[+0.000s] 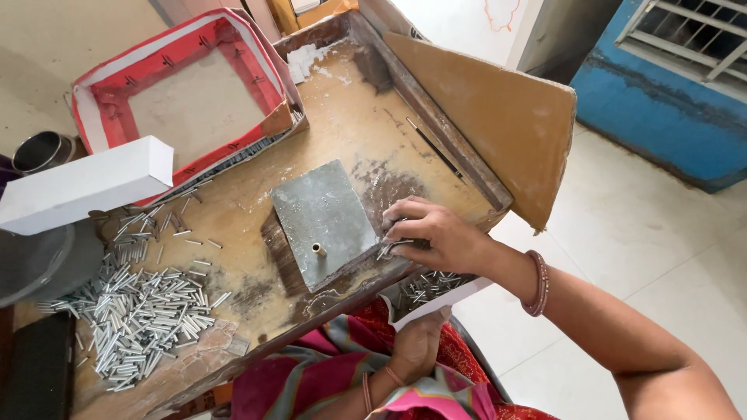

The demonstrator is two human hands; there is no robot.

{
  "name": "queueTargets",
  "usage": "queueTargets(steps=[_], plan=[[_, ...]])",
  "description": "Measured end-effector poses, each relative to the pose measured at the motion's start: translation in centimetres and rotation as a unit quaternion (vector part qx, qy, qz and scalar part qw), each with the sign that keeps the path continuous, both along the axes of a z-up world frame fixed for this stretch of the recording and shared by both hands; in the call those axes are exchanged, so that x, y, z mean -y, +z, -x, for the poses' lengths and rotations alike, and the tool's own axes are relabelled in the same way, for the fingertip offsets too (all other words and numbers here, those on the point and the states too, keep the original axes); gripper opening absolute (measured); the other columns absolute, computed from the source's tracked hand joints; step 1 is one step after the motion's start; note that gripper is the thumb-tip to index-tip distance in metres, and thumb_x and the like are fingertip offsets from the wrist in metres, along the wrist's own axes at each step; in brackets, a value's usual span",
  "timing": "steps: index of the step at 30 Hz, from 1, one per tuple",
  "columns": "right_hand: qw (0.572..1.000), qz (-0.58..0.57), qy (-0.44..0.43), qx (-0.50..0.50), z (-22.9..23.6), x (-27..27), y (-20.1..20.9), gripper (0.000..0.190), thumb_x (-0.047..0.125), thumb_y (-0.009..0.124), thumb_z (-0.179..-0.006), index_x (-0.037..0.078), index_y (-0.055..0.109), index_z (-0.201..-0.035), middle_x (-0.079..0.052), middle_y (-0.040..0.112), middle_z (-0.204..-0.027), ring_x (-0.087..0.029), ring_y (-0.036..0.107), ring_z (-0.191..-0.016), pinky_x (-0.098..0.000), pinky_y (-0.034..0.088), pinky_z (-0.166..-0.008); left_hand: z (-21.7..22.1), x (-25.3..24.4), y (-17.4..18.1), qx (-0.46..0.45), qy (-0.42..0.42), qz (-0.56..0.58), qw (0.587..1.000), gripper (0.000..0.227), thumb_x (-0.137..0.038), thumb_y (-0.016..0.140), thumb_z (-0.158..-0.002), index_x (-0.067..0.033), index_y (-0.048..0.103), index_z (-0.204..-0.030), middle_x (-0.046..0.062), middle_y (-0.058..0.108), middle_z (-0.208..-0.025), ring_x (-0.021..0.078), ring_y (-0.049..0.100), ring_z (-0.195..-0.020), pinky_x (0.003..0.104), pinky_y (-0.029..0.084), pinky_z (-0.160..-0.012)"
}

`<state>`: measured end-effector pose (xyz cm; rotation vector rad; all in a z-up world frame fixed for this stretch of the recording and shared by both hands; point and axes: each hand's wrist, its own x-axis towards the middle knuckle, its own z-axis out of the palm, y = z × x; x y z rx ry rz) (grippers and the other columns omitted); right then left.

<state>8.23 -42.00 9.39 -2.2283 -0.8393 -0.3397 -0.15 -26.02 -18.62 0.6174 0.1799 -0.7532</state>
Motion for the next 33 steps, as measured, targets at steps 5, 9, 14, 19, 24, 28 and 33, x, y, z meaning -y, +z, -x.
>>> queueTargets(steps=[5,9,14,19,24,28,33], plan=[[1.0,-0.013,-0.001,0.026,0.5,-1.1,1.0,0.025,0.015,0.081,-0.08,0.005,0.072,-0.1,-0.017,0.063,-0.122,-0.038,0.061,-0.114,-0.0465,0.05,-0.093,-0.4,0.1,5.3,-0.002,0.02,-0.019,1.0,0.022,0.003,0.066,-0.089,0.0055,0.07,-0.11,0.011,0.072,-0.113,0.0225,0.066,-0.112,0.035,0.049,-0.106],[0.996,-0.047,-0.075,0.03,1.2,-2.3,0.2,0.015,0.014,0.08,-0.083,0.005,0.07,-0.091,-0.013,0.067,-0.112,-0.033,0.064,-0.109,-0.0442,0.053,-0.091,-0.4,0.0,3.9,0.004,0.016,-0.017,1.0,0.021,0.003,0.067,-0.089,0.0061,0.07,-0.109,0.012,0.072,-0.112,0.0236,0.066,-0.111,0.036,0.049,-0.106],[0.995,-0.071,-0.062,0.01,3.3,-1.4,0.4,0.009,0.008,0.076,-0.087,0.003,0.067,-0.089,-0.011,0.068,-0.107,-0.029,0.067,-0.107,-0.04,0.055,-0.089,-0.3,0.0,4.0,0.034,0.029,-0.008,0.999,0.019,0.005,0.069,-0.089,0.0058,0.069,-0.108,0.011,0.071,-0.11,0.0246,0.067,-0.108,0.038,0.05,-0.102],[0.997,-0.045,0.008,0.055,6.5,0.3,0.0,0.008,0.004,0.076,-0.085,0.003,0.07,-0.089,-0.009,0.068,-0.098,-0.03,0.067,-0.105,-0.0421,0.056,-0.093,-0.3,0.0,8.2,0.021,0.042,-0.026,0.999,0.033,0.008,0.069,-0.081,-0.003,0.068,-0.112,0.004,0.072,-0.106,0.0195,0.068,-0.105,0.035,0.052,-0.096],[0.99,-0.137,-0.035,0.01,7.1,1.9,-0.6,0.014,-0.003,0.069,-0.087,0.001,0.07,-0.1,-0.011,0.073,-0.106,-0.029,0.07,-0.106,-0.0395,0.058,-0.089,0.0,-0.2,4.1,0.054,0.058,0.009,0.997,0.024,0.006,0.074,-0.081,-0.0002,0.069,-0.104,0.008,0.072,-0.102,0.023,0.068,-0.099,0.038,0.053,-0.093],[0.988,-0.082,-0.118,0.058,6.2,2.7,0.4,0.021,-0.007,0.067,-0.083,-0.002,0.067,-0.104,-0.014,0.07,-0.106,-0.03,0.069,-0.1,-0.0387,0.056,-0.085,-0.3,-0.2,4.4,0.028,0.024,-0.034,0.999,0.018,0.004,0.076,-0.081,-0.0014,0.072,-0.098,0.007,0.073,-0.099,0.022,0.069,-0.099,0.037,0.052,-0.096],[0.991,-0.018,-0.117,0.055,6.9,2.1,0.4,0.025,-0.007,0.068,-0.08,0.001,0.069,-0.104,-0.013,0.07,-0.102,-0.031,0.068,-0.097,-0.0382,0.055,-0.083,-0.2,-0.4,8.2,0.051,0.035,-0.037,0.997,0.033,0.005,0.077,-0.078,-0.0039,0.07,-0.109,0.005,0.073,-0.104,0.0198,0.068,-0.101,0.036,0.052,-0.095]])
